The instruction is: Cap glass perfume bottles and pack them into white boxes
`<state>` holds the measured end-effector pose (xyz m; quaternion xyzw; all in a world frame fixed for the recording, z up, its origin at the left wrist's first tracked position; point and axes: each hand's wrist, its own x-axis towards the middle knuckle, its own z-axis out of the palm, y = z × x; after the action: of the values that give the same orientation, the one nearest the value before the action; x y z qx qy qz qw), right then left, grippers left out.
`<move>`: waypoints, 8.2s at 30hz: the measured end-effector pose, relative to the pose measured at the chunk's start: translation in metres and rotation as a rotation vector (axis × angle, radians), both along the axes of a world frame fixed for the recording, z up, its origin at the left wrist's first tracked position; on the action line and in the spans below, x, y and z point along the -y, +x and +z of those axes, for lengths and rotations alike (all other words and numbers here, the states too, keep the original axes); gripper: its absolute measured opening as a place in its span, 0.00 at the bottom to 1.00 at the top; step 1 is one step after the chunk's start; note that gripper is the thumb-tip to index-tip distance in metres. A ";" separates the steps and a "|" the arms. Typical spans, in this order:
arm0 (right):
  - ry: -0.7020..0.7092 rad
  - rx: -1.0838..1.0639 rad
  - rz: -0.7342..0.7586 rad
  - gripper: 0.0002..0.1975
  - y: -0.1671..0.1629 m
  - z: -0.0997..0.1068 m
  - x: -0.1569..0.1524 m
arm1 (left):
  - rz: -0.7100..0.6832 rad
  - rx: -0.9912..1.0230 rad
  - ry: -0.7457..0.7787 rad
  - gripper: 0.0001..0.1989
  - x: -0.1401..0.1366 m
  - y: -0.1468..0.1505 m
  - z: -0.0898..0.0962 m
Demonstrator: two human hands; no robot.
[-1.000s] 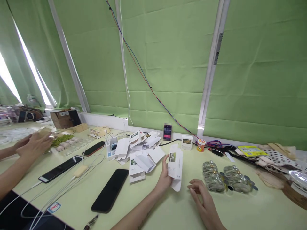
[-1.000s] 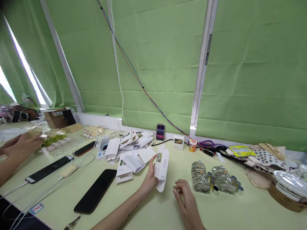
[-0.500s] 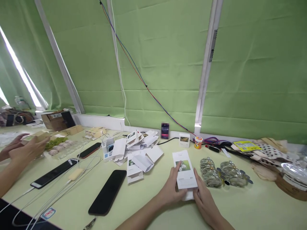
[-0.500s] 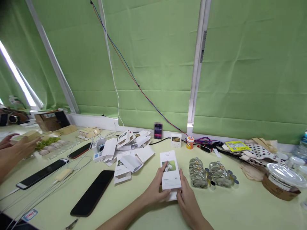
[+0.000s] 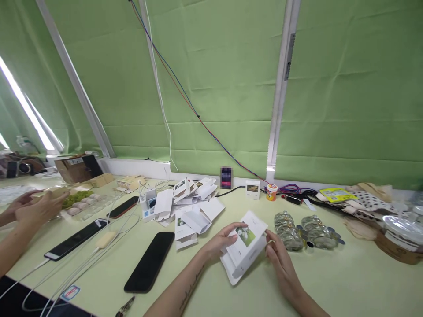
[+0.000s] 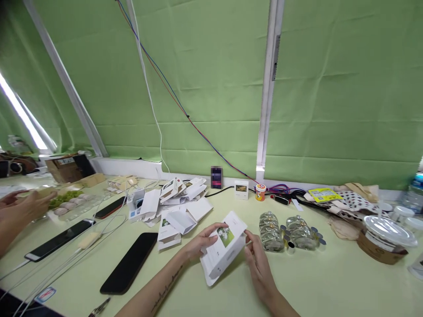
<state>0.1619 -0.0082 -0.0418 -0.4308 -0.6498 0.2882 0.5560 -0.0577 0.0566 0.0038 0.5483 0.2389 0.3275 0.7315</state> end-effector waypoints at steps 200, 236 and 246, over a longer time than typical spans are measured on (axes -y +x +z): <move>-0.315 -0.421 0.210 0.35 -0.004 0.002 -0.005 | -0.014 -0.026 0.322 0.35 0.009 0.018 -0.006; -0.307 -0.333 0.188 0.29 0.000 -0.006 -0.012 | 0.147 -0.098 0.378 0.28 0.016 0.024 -0.006; -0.318 -0.287 0.175 0.29 -0.001 -0.010 -0.013 | 0.199 -0.036 0.334 0.29 0.020 0.029 -0.005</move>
<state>0.1604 0.0045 -0.0521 -0.4097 -0.5452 0.4925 0.5407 -0.0287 0.0367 -0.0007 0.6414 0.2473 0.4235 0.5900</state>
